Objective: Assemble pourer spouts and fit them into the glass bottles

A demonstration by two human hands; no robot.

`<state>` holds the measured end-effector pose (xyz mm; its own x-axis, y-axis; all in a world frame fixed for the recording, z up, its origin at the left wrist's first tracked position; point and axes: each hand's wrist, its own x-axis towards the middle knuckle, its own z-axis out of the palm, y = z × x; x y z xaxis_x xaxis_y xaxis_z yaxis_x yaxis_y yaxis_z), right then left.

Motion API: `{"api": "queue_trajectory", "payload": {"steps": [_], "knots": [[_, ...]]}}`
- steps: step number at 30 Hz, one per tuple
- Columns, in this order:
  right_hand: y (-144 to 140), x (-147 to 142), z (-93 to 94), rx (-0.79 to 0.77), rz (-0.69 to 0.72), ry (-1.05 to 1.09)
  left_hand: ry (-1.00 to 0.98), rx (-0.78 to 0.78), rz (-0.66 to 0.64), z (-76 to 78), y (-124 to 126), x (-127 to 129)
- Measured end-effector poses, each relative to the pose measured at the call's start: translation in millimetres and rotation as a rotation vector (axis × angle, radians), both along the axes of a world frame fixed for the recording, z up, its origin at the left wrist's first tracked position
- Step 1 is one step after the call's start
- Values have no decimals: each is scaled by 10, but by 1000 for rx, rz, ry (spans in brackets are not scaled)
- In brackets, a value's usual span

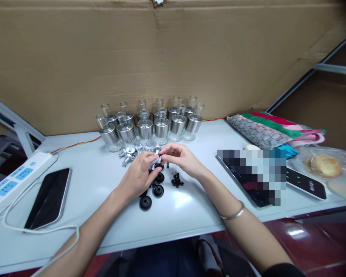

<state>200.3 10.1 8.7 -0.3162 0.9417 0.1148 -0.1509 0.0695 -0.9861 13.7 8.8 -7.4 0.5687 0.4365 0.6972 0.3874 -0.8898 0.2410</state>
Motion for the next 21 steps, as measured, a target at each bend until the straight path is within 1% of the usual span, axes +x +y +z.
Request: {"api": "queue_trajectory", "payload": {"steps": [4,10,16,21], "knots": [[0,6,9,13,-2,11,13,0,6,4,4,-8],[9,14,-3,15,-7,6,61,-19,-25,12,13,-23],[10,18,-10,11,10,-9,70,4,-52,30,14,-26],[-3,11,0,1,38,-20,113,49,-28,66,-9,-17]]}}
